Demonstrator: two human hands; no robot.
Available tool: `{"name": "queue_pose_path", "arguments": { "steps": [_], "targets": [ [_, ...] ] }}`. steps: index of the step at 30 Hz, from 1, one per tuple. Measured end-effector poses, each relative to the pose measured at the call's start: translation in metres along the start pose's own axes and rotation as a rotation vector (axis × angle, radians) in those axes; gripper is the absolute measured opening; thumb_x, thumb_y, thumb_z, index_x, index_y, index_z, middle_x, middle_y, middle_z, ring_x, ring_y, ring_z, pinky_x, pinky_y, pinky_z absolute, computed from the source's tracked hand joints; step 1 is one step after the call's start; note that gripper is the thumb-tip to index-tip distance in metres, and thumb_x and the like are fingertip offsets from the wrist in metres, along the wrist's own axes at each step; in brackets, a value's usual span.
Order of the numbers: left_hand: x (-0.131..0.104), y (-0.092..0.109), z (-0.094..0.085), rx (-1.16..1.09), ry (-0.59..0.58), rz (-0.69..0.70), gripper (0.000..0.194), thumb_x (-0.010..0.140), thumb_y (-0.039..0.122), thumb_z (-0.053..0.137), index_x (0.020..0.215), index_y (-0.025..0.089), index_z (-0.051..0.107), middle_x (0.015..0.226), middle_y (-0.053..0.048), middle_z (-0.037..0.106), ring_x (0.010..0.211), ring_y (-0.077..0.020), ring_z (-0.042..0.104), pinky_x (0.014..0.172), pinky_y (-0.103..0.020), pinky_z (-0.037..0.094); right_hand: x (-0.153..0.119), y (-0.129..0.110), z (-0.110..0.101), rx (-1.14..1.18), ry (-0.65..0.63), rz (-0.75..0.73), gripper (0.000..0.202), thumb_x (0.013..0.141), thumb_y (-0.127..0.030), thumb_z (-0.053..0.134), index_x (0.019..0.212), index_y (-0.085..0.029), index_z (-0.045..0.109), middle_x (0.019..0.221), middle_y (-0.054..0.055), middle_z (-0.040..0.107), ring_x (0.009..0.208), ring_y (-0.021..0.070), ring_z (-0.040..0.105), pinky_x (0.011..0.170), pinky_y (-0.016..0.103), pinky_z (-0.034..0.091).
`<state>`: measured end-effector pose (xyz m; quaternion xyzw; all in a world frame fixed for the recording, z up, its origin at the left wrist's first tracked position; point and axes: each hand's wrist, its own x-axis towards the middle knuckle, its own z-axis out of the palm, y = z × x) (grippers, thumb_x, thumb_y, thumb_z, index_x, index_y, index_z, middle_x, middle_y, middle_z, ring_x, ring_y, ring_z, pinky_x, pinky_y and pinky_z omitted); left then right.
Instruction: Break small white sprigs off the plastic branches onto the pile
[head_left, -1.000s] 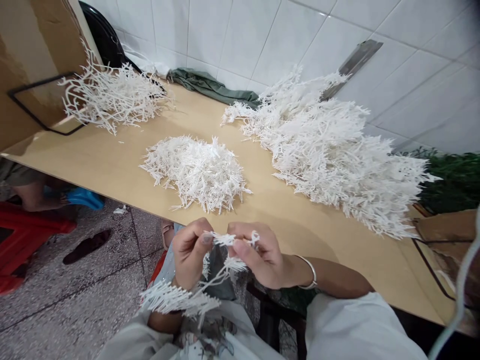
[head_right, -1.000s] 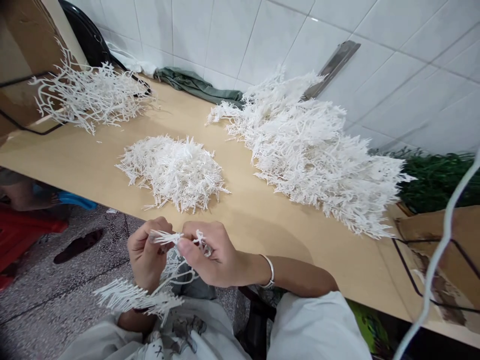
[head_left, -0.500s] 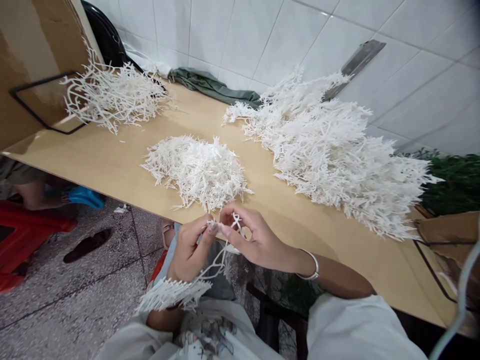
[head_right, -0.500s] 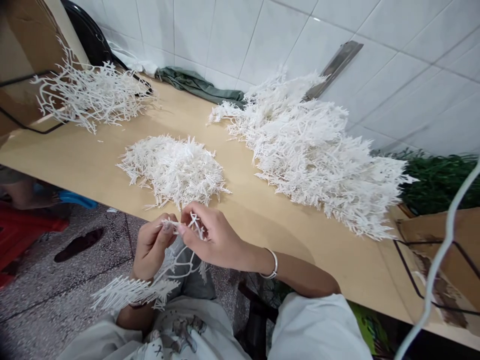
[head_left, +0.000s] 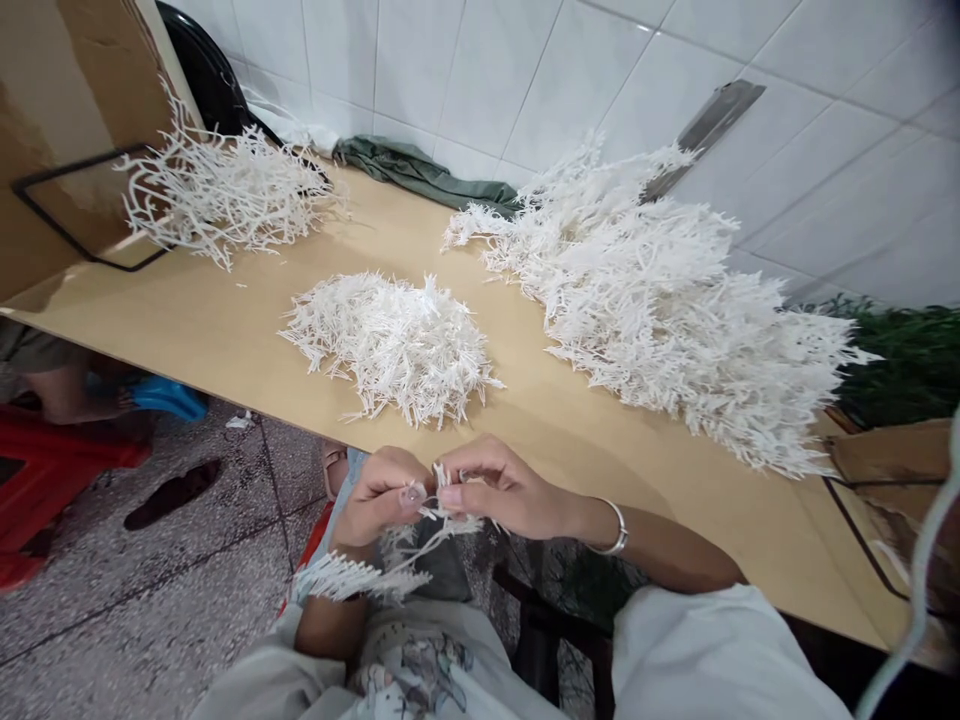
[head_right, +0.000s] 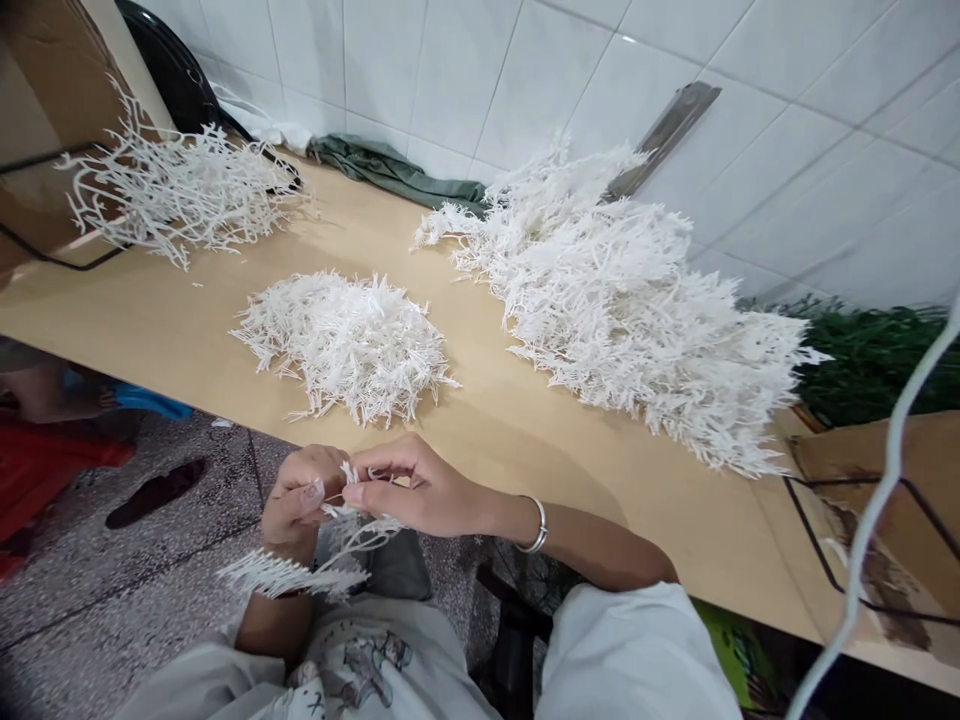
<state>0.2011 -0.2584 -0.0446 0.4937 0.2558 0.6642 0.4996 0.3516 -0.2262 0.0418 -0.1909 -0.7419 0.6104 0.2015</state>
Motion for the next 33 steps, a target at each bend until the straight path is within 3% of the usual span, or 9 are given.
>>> {"name": "queue_pose_path", "arguments": {
  "steps": [3, 7, 10, 12, 14, 17, 21, 28, 33],
  "targets": [
    [0.0, -0.006, 0.016, -0.157, -0.069, 0.013, 0.068, 0.082, 0.054, 0.05, 0.035, 0.019, 0.016, 0.028, 0.006, 0.011, 0.025, -0.0061, 0.017, 0.033, -0.024, 0.024, -0.001, 0.009, 0.005, 0.07, 0.08, -0.121, 0.031, 0.089, -0.029, 0.052, 0.061, -0.016, 0.046, 0.055, -0.004, 0.041, 0.047, 0.0056, 0.033, 0.044, 0.02, 0.025],
    [0.003, 0.001, 0.032, -0.287, 0.015, 0.002, 0.066, 0.086, 0.054, 0.046, 0.043, 0.018, 0.011, 0.029, 0.009, 0.0, 0.024, -0.0048, 0.003, 0.028, -0.021, 0.014, -0.004, 0.017, 0.008, 0.142, 0.137, -0.202, 0.031, 0.089, -0.031, 0.052, 0.062, -0.017, 0.044, 0.055, -0.004, 0.04, 0.047, 0.0062, 0.032, 0.045, 0.021, 0.026],
    [0.007, 0.009, 0.028, -0.408, 0.153, 0.043, 0.061, 0.089, 0.05, 0.044, 0.05, 0.018, 0.01, 0.033, 0.01, -0.005, 0.028, -0.0053, -0.002, 0.029, -0.019, 0.011, -0.005, 0.018, 0.008, 0.256, 0.169, -0.231, 0.031, 0.091, -0.033, 0.051, 0.065, -0.018, 0.044, 0.057, -0.004, 0.041, 0.048, 0.0069, 0.033, 0.047, 0.022, 0.029],
    [0.011, 0.014, 0.021, -0.393, 0.187, 0.117, 0.058, 0.089, 0.044, 0.048, 0.049, 0.018, 0.015, 0.034, 0.009, 0.003, 0.03, -0.0058, 0.005, 0.032, -0.019, 0.015, -0.004, 0.017, 0.008, 0.27, 0.194, -0.222, 0.03, 0.092, -0.034, 0.051, 0.067, -0.018, 0.044, 0.058, -0.004, 0.04, 0.049, 0.0074, 0.034, 0.048, 0.022, 0.03],
    [0.016, 0.017, 0.013, -0.165, 0.197, 0.165, 0.051, 0.09, 0.038, 0.049, 0.05, 0.018, 0.026, 0.038, 0.007, 0.021, 0.034, -0.0071, 0.021, 0.038, -0.021, 0.022, -0.003, 0.017, 0.008, 0.214, 0.226, -0.205, 0.029, 0.092, -0.036, 0.051, 0.07, -0.017, 0.048, 0.061, -0.003, 0.042, 0.052, 0.0081, 0.036, 0.05, 0.023, 0.031],
    [0.027, 0.018, 0.003, 0.505, 0.264, 0.122, 0.032, 0.092, 0.029, 0.048, 0.062, 0.019, 0.046, 0.055, 0.002, 0.043, 0.052, -0.0113, 0.04, 0.052, -0.025, 0.03, -0.001, 0.016, 0.008, 0.145, 0.282, -0.182, 0.026, 0.092, -0.037, 0.05, 0.076, -0.016, 0.052, 0.067, -0.001, 0.045, 0.056, 0.0086, 0.039, 0.053, 0.024, 0.033],
    [0.045, 0.01, -0.005, 1.215, 0.312, 0.108, 0.015, 0.09, 0.025, 0.051, 0.078, 0.019, 0.059, 0.08, -0.005, 0.06, 0.079, -0.0204, 0.047, 0.069, -0.032, 0.034, 0.0, 0.014, 0.006, 0.191, 0.352, -0.114, 0.025, 0.092, -0.038, 0.05, 0.08, -0.016, 0.054, 0.065, -0.002, 0.045, 0.056, 0.0086, 0.039, 0.054, 0.023, 0.034],
    [0.053, 0.0, -0.007, 1.359, 0.322, 0.141, 0.017, 0.088, 0.029, 0.056, 0.077, 0.02, 0.065, 0.08, -0.007, 0.059, 0.082, -0.0237, 0.044, 0.077, -0.036, 0.036, -0.001, 0.011, 0.001, 0.098, 0.49, -0.082, 0.027, 0.091, -0.035, 0.051, 0.074, -0.015, 0.056, 0.062, -0.001, 0.05, 0.055, 0.009, 0.044, 0.052, 0.024, 0.035],
    [0.053, 0.002, -0.007, 1.376, 0.334, 0.097, 0.027, 0.085, 0.033, 0.059, 0.063, 0.02, 0.052, 0.073, -0.005, 0.051, 0.082, -0.0237, 0.043, 0.076, -0.037, 0.036, -0.001, 0.013, 0.001, 0.106, 0.551, -0.085, 0.027, 0.09, -0.037, 0.053, 0.074, -0.016, 0.056, 0.062, -0.001, 0.05, 0.053, 0.0089, 0.044, 0.051, 0.023, 0.036]
  ]
}}
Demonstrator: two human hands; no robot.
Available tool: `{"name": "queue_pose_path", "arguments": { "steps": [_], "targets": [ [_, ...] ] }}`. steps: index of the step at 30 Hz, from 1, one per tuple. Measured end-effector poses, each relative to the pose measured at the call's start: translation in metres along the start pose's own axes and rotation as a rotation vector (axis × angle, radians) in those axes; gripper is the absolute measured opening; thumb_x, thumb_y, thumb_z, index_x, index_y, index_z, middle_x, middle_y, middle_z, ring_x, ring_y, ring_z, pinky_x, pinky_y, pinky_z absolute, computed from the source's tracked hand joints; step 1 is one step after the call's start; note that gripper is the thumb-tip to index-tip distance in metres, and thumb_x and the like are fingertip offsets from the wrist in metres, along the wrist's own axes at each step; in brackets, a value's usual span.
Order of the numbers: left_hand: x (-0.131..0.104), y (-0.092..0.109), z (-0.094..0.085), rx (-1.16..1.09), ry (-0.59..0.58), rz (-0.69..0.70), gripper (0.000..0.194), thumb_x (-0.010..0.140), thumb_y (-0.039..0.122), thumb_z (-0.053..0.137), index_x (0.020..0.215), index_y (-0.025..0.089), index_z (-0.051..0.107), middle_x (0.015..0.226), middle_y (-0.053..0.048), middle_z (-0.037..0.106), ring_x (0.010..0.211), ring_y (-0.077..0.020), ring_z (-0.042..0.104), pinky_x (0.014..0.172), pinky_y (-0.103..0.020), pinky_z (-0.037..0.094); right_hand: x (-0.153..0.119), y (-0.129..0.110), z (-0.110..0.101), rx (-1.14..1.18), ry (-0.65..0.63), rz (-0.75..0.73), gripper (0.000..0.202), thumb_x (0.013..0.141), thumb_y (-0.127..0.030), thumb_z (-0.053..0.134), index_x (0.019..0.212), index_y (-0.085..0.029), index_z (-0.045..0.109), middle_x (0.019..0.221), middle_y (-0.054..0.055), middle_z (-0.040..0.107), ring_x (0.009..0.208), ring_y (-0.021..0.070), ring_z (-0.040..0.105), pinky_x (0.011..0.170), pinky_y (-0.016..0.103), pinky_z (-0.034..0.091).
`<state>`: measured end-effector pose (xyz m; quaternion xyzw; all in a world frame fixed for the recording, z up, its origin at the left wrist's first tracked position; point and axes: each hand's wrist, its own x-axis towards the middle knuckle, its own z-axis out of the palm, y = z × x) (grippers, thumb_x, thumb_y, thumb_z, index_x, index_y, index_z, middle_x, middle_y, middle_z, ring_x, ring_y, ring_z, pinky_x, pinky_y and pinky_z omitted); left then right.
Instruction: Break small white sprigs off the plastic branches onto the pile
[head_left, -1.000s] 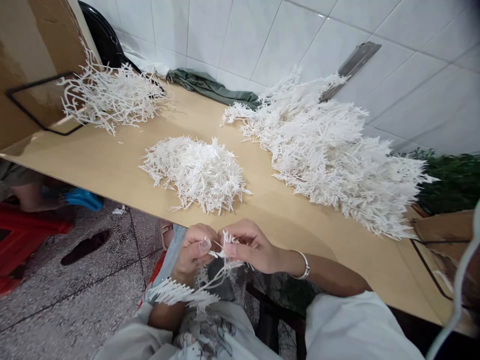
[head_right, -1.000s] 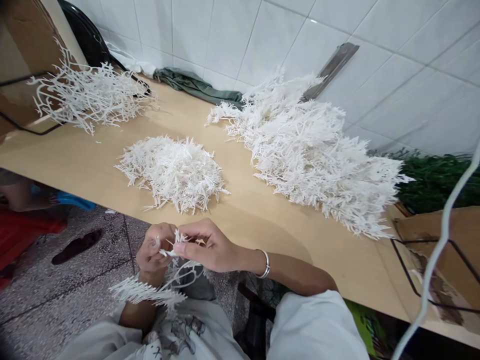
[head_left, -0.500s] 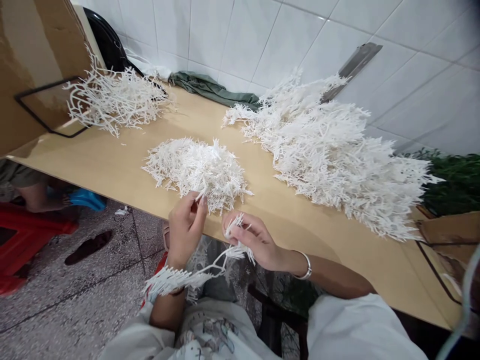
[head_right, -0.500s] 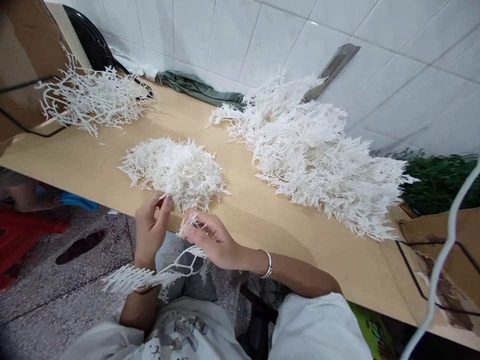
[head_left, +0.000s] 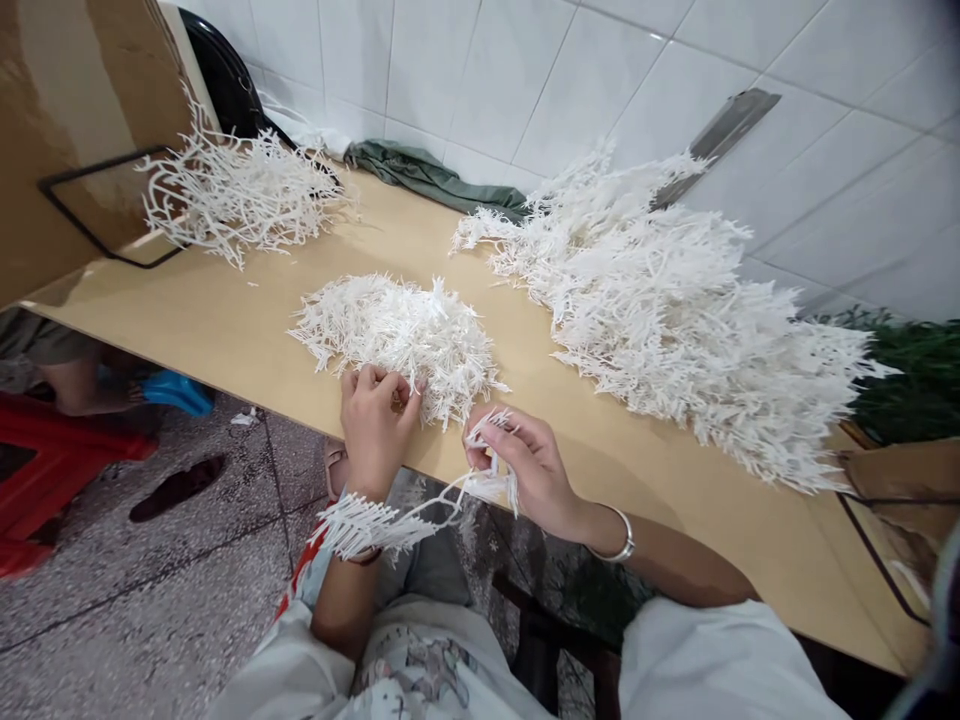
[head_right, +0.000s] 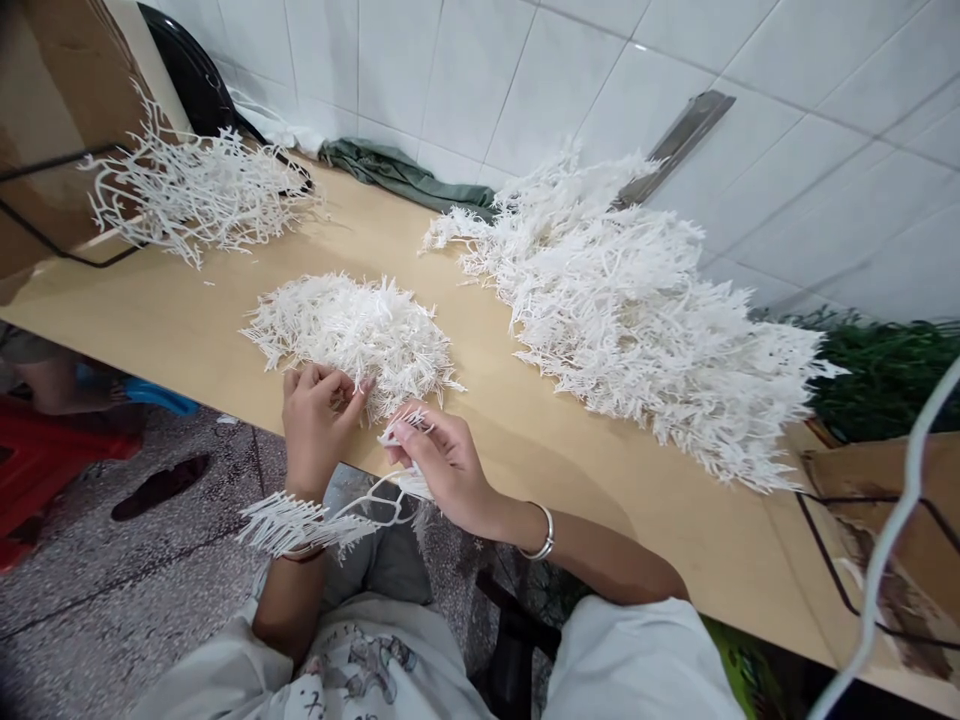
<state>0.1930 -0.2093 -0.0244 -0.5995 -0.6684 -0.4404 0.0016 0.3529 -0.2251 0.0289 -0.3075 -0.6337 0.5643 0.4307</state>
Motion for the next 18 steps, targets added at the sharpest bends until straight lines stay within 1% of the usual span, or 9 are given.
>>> {"name": "queue_pose_path", "arguments": {
  "steps": [2, 4, 9, 12, 14, 15, 16, 17, 18],
  "targets": [
    [0.0, -0.001, -0.001, -0.021, -0.015, -0.003, 0.031, 0.082, 0.035, 0.063, 0.061, 0.021, 0.046, 0.073, -0.004, 0.049, 0.082, -0.0231, 0.042, 0.076, -0.036, 0.036, 0.0, 0.001, 0.0, 0.006, 0.015, -0.001, 0.028, 0.09, -0.037, 0.053, 0.072, -0.016, 0.055, 0.061, -0.002, 0.049, 0.053, 0.0087, 0.043, 0.05, 0.023, 0.035],
    [0.0, -0.002, -0.002, -0.035, -0.013, -0.001, 0.033, 0.079, 0.037, 0.067, 0.063, 0.021, 0.044, 0.075, -0.004, 0.049, 0.082, -0.0229, 0.042, 0.076, -0.036, 0.036, 0.0, 0.002, -0.001, 0.01, 0.027, 0.002, 0.028, 0.09, -0.037, 0.053, 0.071, -0.016, 0.054, 0.06, -0.002, 0.049, 0.052, 0.0087, 0.043, 0.05, 0.023, 0.034],
    [-0.002, -0.004, -0.001, -0.03, 0.053, -0.014, 0.03, 0.076, 0.043, 0.069, 0.075, 0.021, 0.049, 0.083, -0.005, 0.051, 0.087, -0.0242, 0.043, 0.081, -0.037, 0.037, 0.0, 0.002, -0.001, 0.016, 0.025, -0.008, 0.027, 0.09, -0.036, 0.053, 0.071, -0.016, 0.054, 0.06, -0.002, 0.049, 0.052, 0.0085, 0.043, 0.051, 0.023, 0.035],
    [-0.004, -0.003, -0.001, -0.069, 0.141, -0.006, 0.033, 0.074, 0.046, 0.07, 0.082, 0.02, 0.052, 0.089, -0.007, 0.053, 0.095, -0.026, 0.045, 0.085, -0.039, 0.036, 0.001, 0.002, -0.001, -0.007, 0.024, -0.046, 0.027, 0.091, -0.034, 0.052, 0.072, -0.016, 0.055, 0.061, -0.002, 0.051, 0.053, 0.0081, 0.044, 0.052, 0.022, 0.036],
    [-0.006, 0.0, -0.006, -0.152, 0.241, 0.019, 0.026, 0.079, 0.042, 0.066, 0.081, 0.019, 0.055, 0.091, -0.008, 0.055, 0.097, -0.0255, 0.047, 0.087, -0.039, 0.035, 0.001, 0.0, -0.002, -0.083, 0.01, -0.06, 0.026, 0.092, -0.033, 0.052, 0.074, -0.016, 0.059, 0.064, -0.001, 0.056, 0.056, 0.0091, 0.048, 0.055, 0.023, 0.04],
    [-0.008, 0.002, -0.01, -0.221, 0.263, 0.037, 0.021, 0.084, 0.039, 0.062, 0.08, 0.02, 0.055, 0.09, -0.007, 0.057, 0.096, -0.0243, 0.048, 0.086, -0.038, 0.035, 0.002, -0.001, -0.002, -0.132, -0.003, -0.06, 0.026, 0.092, -0.033, 0.052, 0.075, -0.015, 0.061, 0.066, 0.001, 0.059, 0.058, 0.0101, 0.051, 0.058, 0.023, 0.043],
    [-0.011, 0.004, -0.015, -0.306, 0.248, 0.055, 0.02, 0.088, 0.037, 0.055, 0.078, 0.02, 0.056, 0.087, -0.007, 0.058, 0.093, -0.023, 0.05, 0.085, -0.036, 0.036, 0.002, -0.002, -0.002, -0.181, -0.016, -0.06, 0.026, 0.092, -0.033, 0.052, 0.076, -0.015, 0.063, 0.068, 0.002, 0.061, 0.061, 0.0114, 0.055, 0.06, 0.024, 0.045],
    [-0.014, 0.007, -0.021, -0.4, 0.193, 0.076, 0.023, 0.092, 0.035, 0.049, 0.076, 0.02, 0.056, 0.083, -0.006, 0.059, 0.089, -0.0218, 0.051, 0.082, -0.035, 0.036, 0.002, -0.004, -0.002, -0.223, -0.027, -0.064, 0.027, 0.092, -0.033, 0.052, 0.076, -0.014, 0.065, 0.069, 0.003, 0.063, 0.063, 0.0125, 0.057, 0.063, 0.025, 0.046],
    [-0.018, 0.01, -0.027, -0.493, 0.104, 0.097, 0.028, 0.094, 0.036, 0.043, 0.075, 0.02, 0.056, 0.08, -0.005, 0.059, 0.085, -0.021, 0.052, 0.08, -0.034, 0.037, 0.002, -0.005, -0.002, -0.255, -0.036, -0.073, 0.028, 0.092, -0.033, 0.052, 0.077, -0.014, 0.067, 0.069, 0.003, 0.064, 0.064, 0.0132, 0.059, 0.064, 0.026, 0.047]
  ]
}}
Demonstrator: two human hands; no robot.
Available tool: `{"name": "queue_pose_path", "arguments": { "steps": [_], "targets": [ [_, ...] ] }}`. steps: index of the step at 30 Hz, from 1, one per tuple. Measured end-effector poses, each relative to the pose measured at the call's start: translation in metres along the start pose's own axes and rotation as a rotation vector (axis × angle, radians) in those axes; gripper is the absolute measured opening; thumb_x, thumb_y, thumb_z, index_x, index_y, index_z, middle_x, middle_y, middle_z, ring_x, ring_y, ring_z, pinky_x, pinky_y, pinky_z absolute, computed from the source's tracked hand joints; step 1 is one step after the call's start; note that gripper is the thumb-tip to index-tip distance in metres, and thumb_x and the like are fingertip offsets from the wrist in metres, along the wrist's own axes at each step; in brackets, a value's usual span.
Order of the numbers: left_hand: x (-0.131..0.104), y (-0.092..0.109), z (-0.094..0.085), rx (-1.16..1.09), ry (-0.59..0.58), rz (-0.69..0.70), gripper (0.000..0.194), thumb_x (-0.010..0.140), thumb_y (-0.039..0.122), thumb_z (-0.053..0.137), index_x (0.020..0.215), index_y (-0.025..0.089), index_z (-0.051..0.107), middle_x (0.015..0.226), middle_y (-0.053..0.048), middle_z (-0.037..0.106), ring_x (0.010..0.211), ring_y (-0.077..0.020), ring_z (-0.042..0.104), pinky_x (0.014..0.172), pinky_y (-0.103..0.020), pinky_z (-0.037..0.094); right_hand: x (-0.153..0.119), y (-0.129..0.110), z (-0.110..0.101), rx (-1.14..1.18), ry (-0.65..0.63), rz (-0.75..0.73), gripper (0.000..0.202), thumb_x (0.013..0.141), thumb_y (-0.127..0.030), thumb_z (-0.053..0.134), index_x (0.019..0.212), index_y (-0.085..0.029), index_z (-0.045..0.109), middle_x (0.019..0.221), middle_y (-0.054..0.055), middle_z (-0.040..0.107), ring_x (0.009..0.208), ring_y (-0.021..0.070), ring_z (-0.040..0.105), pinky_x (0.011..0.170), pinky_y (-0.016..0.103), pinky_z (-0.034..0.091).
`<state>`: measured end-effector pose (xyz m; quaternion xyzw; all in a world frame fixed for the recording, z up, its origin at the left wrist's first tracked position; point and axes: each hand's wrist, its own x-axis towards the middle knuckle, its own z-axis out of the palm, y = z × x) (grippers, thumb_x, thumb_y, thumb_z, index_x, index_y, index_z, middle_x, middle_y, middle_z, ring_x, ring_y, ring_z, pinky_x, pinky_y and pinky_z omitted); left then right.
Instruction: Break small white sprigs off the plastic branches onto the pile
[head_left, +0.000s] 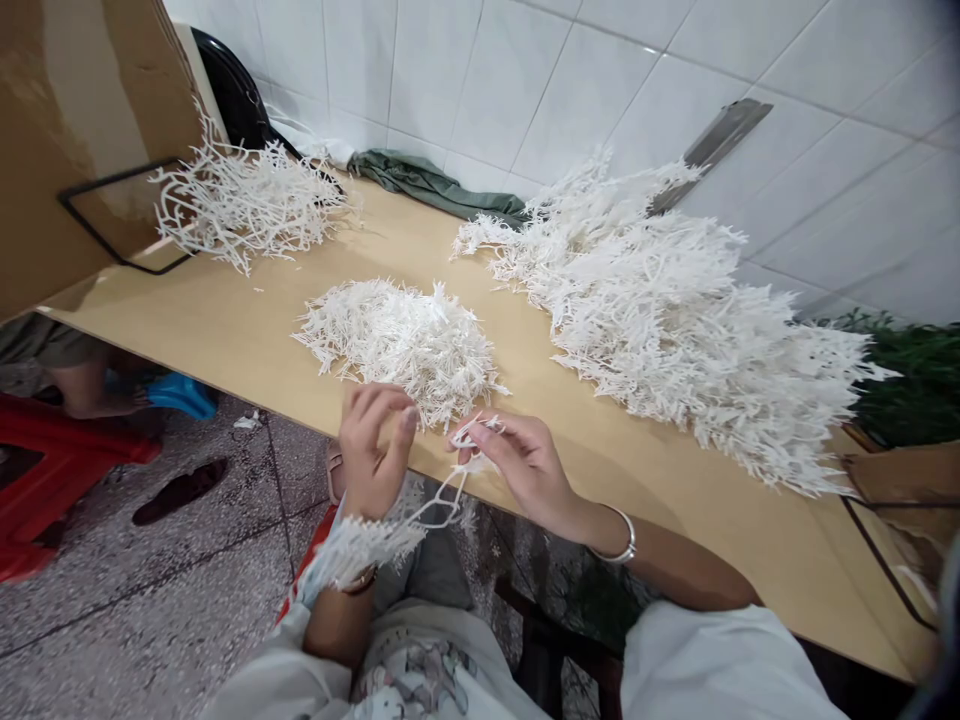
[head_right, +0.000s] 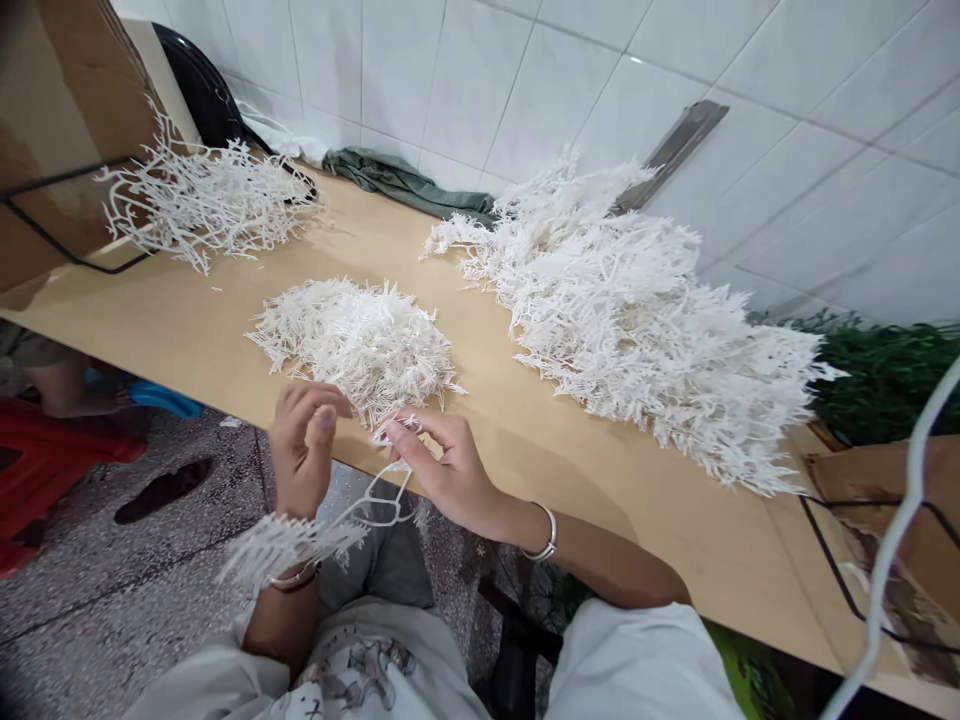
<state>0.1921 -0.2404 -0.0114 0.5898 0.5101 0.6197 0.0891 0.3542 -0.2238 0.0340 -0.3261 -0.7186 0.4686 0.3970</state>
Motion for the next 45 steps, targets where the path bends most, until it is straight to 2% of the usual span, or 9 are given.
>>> {"name": "queue_pose_path", "arguments": {
  "steps": [4, 10, 14, 20, 25, 30, 36, 40, 45],
  "targets": [
    [-0.01, 0.022, -0.007, -0.163, -0.258, -0.032, 0.024, 0.087, 0.043, 0.054, 0.082, 0.02, 0.054, 0.079, -0.003, 0.059, 0.08, -0.0201, 0.052, 0.073, -0.031, 0.038, -0.003, -0.003, 0.002, -0.048, 0.022, -0.065, 0.029, 0.095, -0.03, 0.046, 0.087, -0.015, 0.069, 0.076, 0.005, 0.067, 0.067, 0.0137, 0.062, 0.065, 0.026, 0.05],
    [-0.018, 0.031, 0.005, -0.177, -0.245, -0.067, 0.013, 0.089, 0.025, 0.055, 0.1, 0.019, 0.053, 0.095, -0.005, 0.059, 0.09, -0.0181, 0.054, 0.081, -0.029, 0.041, -0.007, 0.002, 0.007, -0.152, 0.119, -0.275, 0.028, 0.096, -0.026, 0.044, 0.114, -0.024, 0.067, 0.117, 0.008, 0.062, 0.109, 0.0194, 0.058, 0.094, 0.037, 0.049],
    [-0.024, 0.034, 0.011, -0.337, -0.267, -0.07, 0.017, 0.093, 0.02, 0.046, 0.107, 0.019, 0.056, 0.102, -0.006, 0.062, 0.095, -0.0181, 0.057, 0.083, -0.028, 0.042, -0.006, 0.0, 0.005, -0.139, 0.046, -0.255, 0.032, 0.097, -0.024, 0.041, 0.121, -0.027, 0.062, 0.133, 0.008, 0.051, 0.114, 0.0187, 0.054, 0.101, 0.04, 0.044],
    [-0.024, 0.039, 0.004, -0.476, -0.373, -0.296, 0.016, 0.093, 0.028, 0.048, 0.082, 0.017, 0.052, 0.077, 0.0, 0.055, 0.074, -0.0134, 0.051, 0.068, -0.023, 0.038, 0.002, -0.022, -0.011, -0.193, -0.077, -0.203, 0.017, 0.092, -0.02, 0.048, 0.097, -0.017, 0.064, 0.096, 0.007, 0.063, 0.095, 0.0166, 0.059, 0.087, 0.033, 0.047],
    [-0.018, 0.038, -0.01, -0.569, -0.674, -0.344, 0.02, 0.093, 0.031, 0.048, 0.081, 0.016, 0.053, 0.072, 0.002, 0.05, 0.068, -0.0103, 0.045, 0.065, -0.02, 0.036, 0.003, -0.044, -0.026, -0.343, -0.326, -0.049, 0.017, 0.091, -0.024, 0.051, 0.077, -0.016, 0.051, 0.069, -0.002, 0.049, 0.066, 0.0092, 0.048, 0.063, 0.022, 0.04],
    [-0.018, 0.038, -0.018, -0.613, -0.778, -0.416, 0.019, 0.085, 0.031, 0.062, 0.076, 0.014, 0.061, 0.069, 0.002, 0.058, 0.067, -0.0105, 0.05, 0.064, -0.019, 0.038, -0.004, -0.051, -0.034, -0.405, -0.581, 0.086, 0.031, 0.092, -0.032, 0.051, 0.067, -0.016, 0.044, 0.059, -0.006, 0.037, 0.053, 0.0058, 0.035, 0.051, 0.021, 0.028],
    [-0.02, 0.028, -0.019, -1.013, -0.96, -0.43, 0.019, 0.074, 0.027, 0.073, 0.064, 0.012, 0.066, 0.062, -0.002, 0.063, 0.057, -0.01, 0.052, 0.06, -0.021, 0.041, -0.003, -0.045, -0.032, 0.009, -0.848, 0.222, 0.03, 0.093, -0.035, 0.048, 0.072, -0.013, 0.053, 0.056, -0.006, 0.039, 0.049, 0.0041, 0.03, 0.047, 0.018, 0.026],
    [-0.028, 0.019, -0.006, -1.432, -1.002, -0.63, 0.028, 0.073, 0.035, 0.071, 0.058, 0.015, 0.06, 0.052, -0.003, 0.058, 0.044, -0.0107, 0.051, 0.048, -0.023, 0.04, -0.007, -0.035, -0.021, 0.334, -0.768, 0.288, 0.033, 0.091, -0.034, 0.054, 0.066, -0.014, 0.049, 0.051, -0.007, 0.035, 0.043, 0.0025, 0.024, 0.039, 0.017, 0.019],
    [-0.028, 0.017, 0.0, -1.846, -0.767, -0.649, 0.035, 0.076, 0.031, 0.065, 0.052, 0.016, 0.044, 0.038, 0.004, 0.039, 0.035, -0.007, 0.042, 0.043, -0.019, 0.034, -0.006, -0.032, -0.019, 0.525, -0.442, 0.138, 0.043, 0.093, -0.036, 0.05, 0.057, -0.02, 0.033, 0.047, -0.009, 0.027, 0.038, 0.0036, 0.024, 0.04, 0.02, 0.022]
  ]
}}
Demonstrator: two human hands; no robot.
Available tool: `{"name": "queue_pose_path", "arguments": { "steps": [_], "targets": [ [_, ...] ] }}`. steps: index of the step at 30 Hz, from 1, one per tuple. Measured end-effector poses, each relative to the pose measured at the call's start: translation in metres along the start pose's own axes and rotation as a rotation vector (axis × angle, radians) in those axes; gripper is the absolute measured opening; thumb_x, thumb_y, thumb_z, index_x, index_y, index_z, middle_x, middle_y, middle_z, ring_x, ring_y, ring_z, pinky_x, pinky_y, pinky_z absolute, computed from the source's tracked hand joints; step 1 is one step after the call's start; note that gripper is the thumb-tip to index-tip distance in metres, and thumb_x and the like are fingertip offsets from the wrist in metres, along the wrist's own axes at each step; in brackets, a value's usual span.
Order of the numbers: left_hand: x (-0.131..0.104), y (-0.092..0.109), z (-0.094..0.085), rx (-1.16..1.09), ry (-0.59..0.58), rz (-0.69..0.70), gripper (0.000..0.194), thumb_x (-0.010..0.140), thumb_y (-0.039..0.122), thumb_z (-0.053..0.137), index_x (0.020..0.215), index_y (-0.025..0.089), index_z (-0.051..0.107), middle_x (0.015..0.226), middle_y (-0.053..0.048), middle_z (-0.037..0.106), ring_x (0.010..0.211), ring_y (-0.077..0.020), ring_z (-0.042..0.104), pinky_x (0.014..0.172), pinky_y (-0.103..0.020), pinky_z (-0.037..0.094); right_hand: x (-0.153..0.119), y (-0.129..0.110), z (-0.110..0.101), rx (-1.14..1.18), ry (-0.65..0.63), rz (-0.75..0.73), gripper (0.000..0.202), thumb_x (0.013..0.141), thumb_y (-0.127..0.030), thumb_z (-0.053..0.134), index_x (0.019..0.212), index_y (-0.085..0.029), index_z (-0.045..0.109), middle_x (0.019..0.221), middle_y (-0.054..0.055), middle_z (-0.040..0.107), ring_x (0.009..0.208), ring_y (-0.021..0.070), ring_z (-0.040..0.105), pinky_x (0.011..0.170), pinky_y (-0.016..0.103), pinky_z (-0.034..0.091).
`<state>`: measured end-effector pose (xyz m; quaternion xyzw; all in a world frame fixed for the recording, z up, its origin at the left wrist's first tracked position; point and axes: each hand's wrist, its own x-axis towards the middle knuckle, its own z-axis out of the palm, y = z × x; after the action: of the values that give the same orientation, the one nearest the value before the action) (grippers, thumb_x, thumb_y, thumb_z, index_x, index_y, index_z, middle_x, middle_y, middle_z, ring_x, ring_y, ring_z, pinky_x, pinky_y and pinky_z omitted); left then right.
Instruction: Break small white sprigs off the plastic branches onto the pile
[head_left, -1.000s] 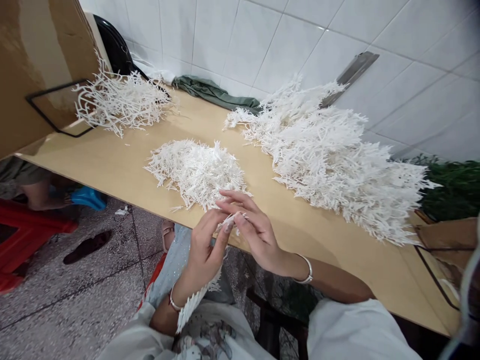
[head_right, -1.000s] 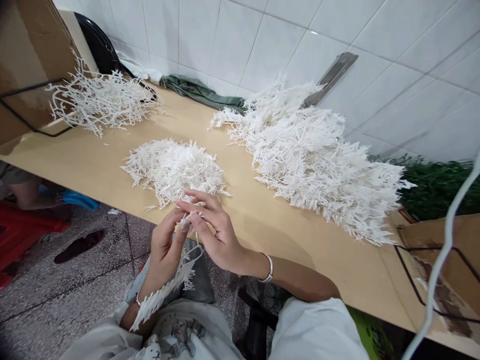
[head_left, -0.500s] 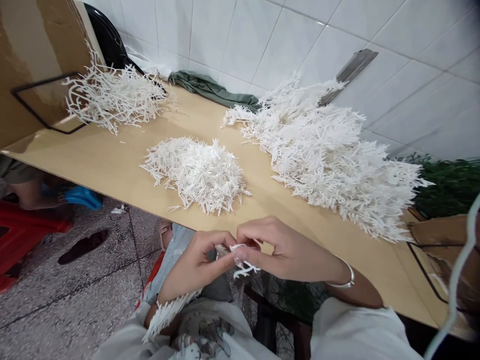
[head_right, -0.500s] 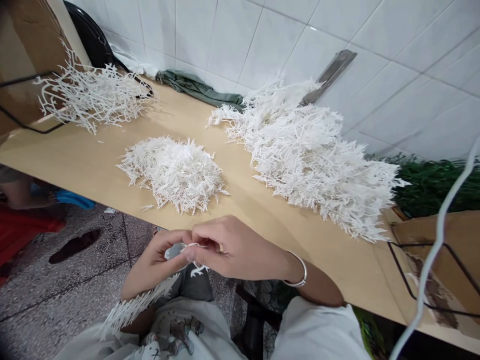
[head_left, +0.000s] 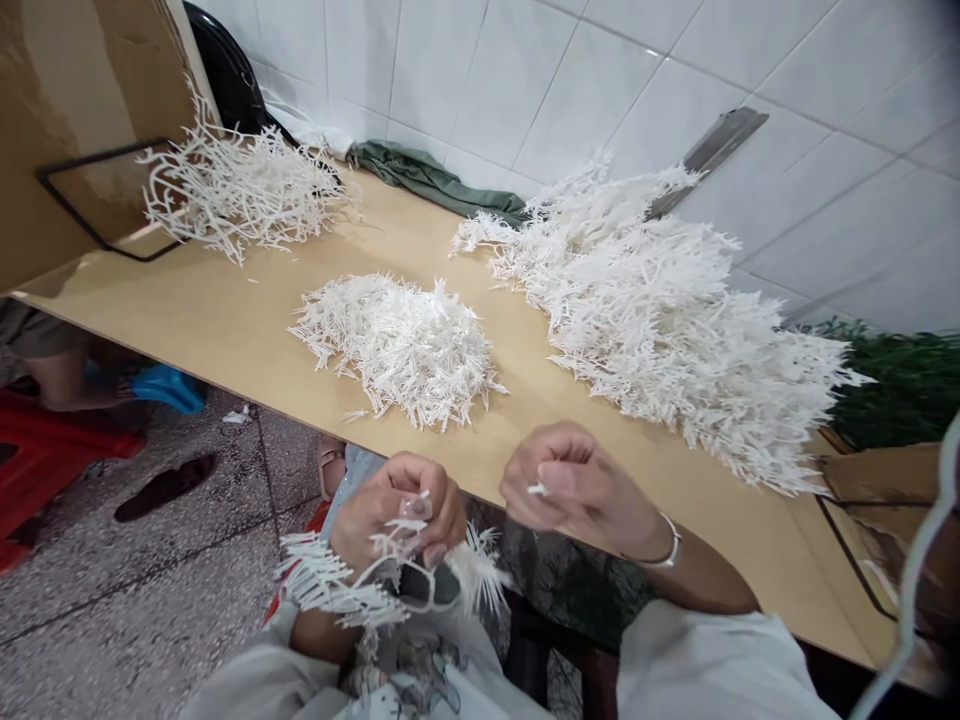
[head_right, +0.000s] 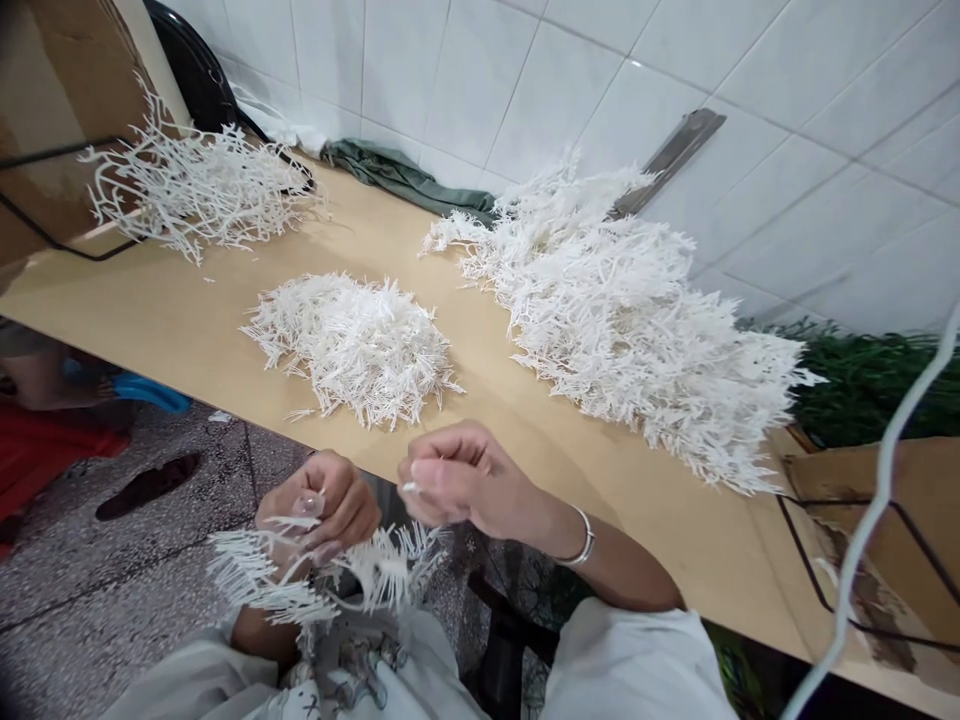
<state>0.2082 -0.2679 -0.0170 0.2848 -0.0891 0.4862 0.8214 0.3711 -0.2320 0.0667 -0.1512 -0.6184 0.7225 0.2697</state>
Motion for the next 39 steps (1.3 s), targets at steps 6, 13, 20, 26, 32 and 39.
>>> {"name": "queue_pose_path", "arguments": {
  "steps": [6, 13, 20, 26, 32, 39],
  "targets": [
    [-0.005, 0.012, 0.009, 0.366, 0.407, 0.031, 0.019, 0.083, 0.027, 0.064, 0.071, 0.013, 0.06, 0.062, -0.001, 0.058, 0.055, -0.0088, 0.052, 0.055, -0.02, 0.038, 0.031, 0.005, -0.026, -1.247, 0.338, -0.119, 0.023, 0.095, -0.027, 0.042, 0.075, -0.017, 0.048, 0.067, 0.0, 0.049, 0.064, 0.0127, 0.045, 0.063, 0.027, 0.035],
    [0.001, 0.015, 0.012, 0.587, 0.681, 0.056, 0.018, 0.082, 0.03, 0.066, 0.076, 0.013, 0.065, 0.071, -0.001, 0.063, 0.061, -0.0087, 0.052, 0.058, -0.019, 0.039, 0.059, 0.019, -0.071, -1.667, 0.334, 0.038, 0.046, 0.096, -0.034, 0.042, 0.054, -0.017, 0.035, 0.051, -0.003, 0.041, 0.053, 0.0107, 0.037, 0.073, 0.031, 0.029],
    [-0.001, 0.015, 0.008, 0.81, 0.724, 0.11, 0.022, 0.084, 0.035, 0.063, 0.074, 0.015, 0.064, 0.069, 0.0, 0.06, 0.063, -0.0102, 0.051, 0.06, -0.02, 0.039, 0.042, 0.007, -0.046, -1.36, 0.493, -0.184, 0.042, 0.092, -0.049, 0.047, 0.063, -0.018, 0.04, 0.059, -0.003, 0.041, 0.057, 0.011, 0.038, 0.064, 0.028, 0.03],
    [-0.001, 0.009, 0.013, 0.985, 0.564, 0.072, 0.023, 0.083, 0.034, 0.064, 0.072, 0.014, 0.06, 0.065, 0.001, 0.054, 0.062, -0.0109, 0.045, 0.06, -0.022, 0.034, 0.008, -0.008, 0.009, -0.93, 0.064, 0.277, 0.034, 0.091, -0.041, 0.054, 0.069, -0.017, 0.045, 0.06, -0.005, 0.039, 0.053, 0.0072, 0.036, 0.05, 0.021, 0.027],
    [-0.008, 0.007, 0.012, 0.559, 0.263, -0.225, 0.029, 0.086, 0.04, 0.059, 0.074, 0.015, 0.051, 0.067, 0.002, 0.042, 0.061, -0.0087, 0.034, 0.059, -0.022, 0.027, -0.009, -0.014, 0.009, -0.594, -0.074, 0.407, 0.041, 0.094, -0.044, 0.046, 0.064, -0.015, 0.044, 0.054, -0.006, 0.037, 0.048, 0.0046, 0.031, 0.046, 0.02, 0.024],
    [-0.008, 0.004, 0.0, 0.043, 0.092, -0.193, 0.038, 0.076, 0.04, 0.066, 0.056, 0.017, 0.043, 0.047, 0.005, 0.032, 0.04, -0.0056, 0.025, 0.044, -0.021, 0.023, 0.003, -0.001, 0.01, -0.068, -0.12, 0.29, 0.049, 0.092, -0.048, 0.048, 0.054, -0.018, 0.039, 0.043, -0.007, 0.036, 0.035, 0.0038, 0.032, 0.039, 0.02, 0.03]
  ]
}}
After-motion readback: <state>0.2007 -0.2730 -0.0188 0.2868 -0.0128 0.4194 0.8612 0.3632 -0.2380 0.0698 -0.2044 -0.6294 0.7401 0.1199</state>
